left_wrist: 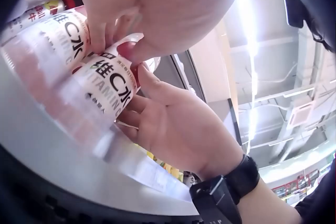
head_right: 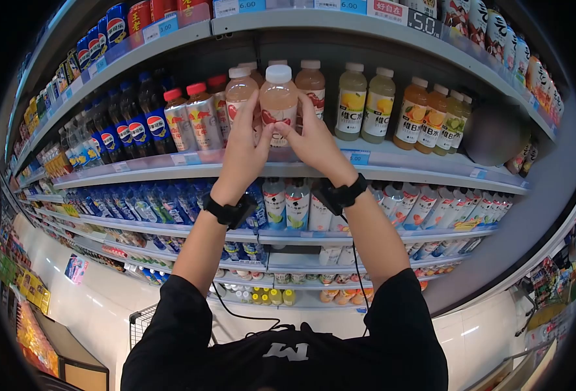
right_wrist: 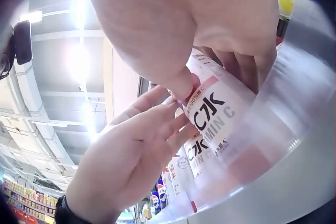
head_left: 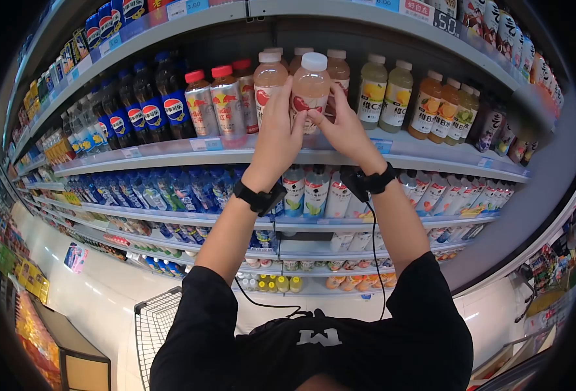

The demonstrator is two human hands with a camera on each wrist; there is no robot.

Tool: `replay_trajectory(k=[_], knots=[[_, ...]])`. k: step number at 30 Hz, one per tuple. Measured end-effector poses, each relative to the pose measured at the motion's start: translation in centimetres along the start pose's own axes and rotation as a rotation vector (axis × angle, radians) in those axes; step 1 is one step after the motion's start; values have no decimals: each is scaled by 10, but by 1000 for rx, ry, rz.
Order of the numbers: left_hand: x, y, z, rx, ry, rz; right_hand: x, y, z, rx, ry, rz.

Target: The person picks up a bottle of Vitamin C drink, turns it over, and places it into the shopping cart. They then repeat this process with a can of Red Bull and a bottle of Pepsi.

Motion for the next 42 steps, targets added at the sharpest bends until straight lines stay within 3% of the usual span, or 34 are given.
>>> replay_trajectory(k=[1,4,7,9,13,14,16,17,19,20,22,24,27,28,30,35,38,42], knots=[[-7,1,-6,3,-122,-92,6,3,-2,-37,26,-26],[5,1,-12,-56,-56,123,16,1,1,-3,16,1],[-6,6,-13,-45,-140,27,15,-2,1,24,-49,36],[-10,8,-11,20,-124,-60,1,-7,1,109,-198,-51],[8,-17,5,138,-28,-203,-48,-8,1,120,-232,-18],[7,-23,8,137,-27,-203,-70,-5,-4,108,-296,-21],[2,-22,9,-6,-24,-475,-89,3,-23,95,-353,-25],[2,-23,1,-14,-33,-477,-89,9,-35,106,-327,52],[3,-5,-39,-289,-278,-879,-77,22,-65,138,-269,170],[10,-8,-61,-306,-347,-869,-60,29,-83,157,-184,268],[15,-10,-100,-239,-420,-792,-34,38,-104,170,-78,359],[8,-11,-130,-202,-503,-736,5,56,-128,185,214,521],[1,-19,-145,-222,-587,-635,31,68,-146,185,333,356],[-1,-19,-148,-217,-687,-750,29,77,-149,175,342,366],[-6,-20,-158,-173,-829,-815,32,99,-161,256,460,794],[-7,-29,-177,-72,-917,-675,42,122,-178,319,568,1068],[-1,-64,-161,33,-656,-115,35,122,-176,385,526,1079],[0,-65,-168,-15,-726,-101,32,120,-178,373,551,1087]])
Point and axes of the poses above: each hand's wrist, its own z-axis towards the middle knuckle, its own y-axis out of the palm, x = y × z, the point moved 9 cm from there along z, towards the middle knuckle, and after that the axes turned 14 degrees about z, right-handed, at the moved point
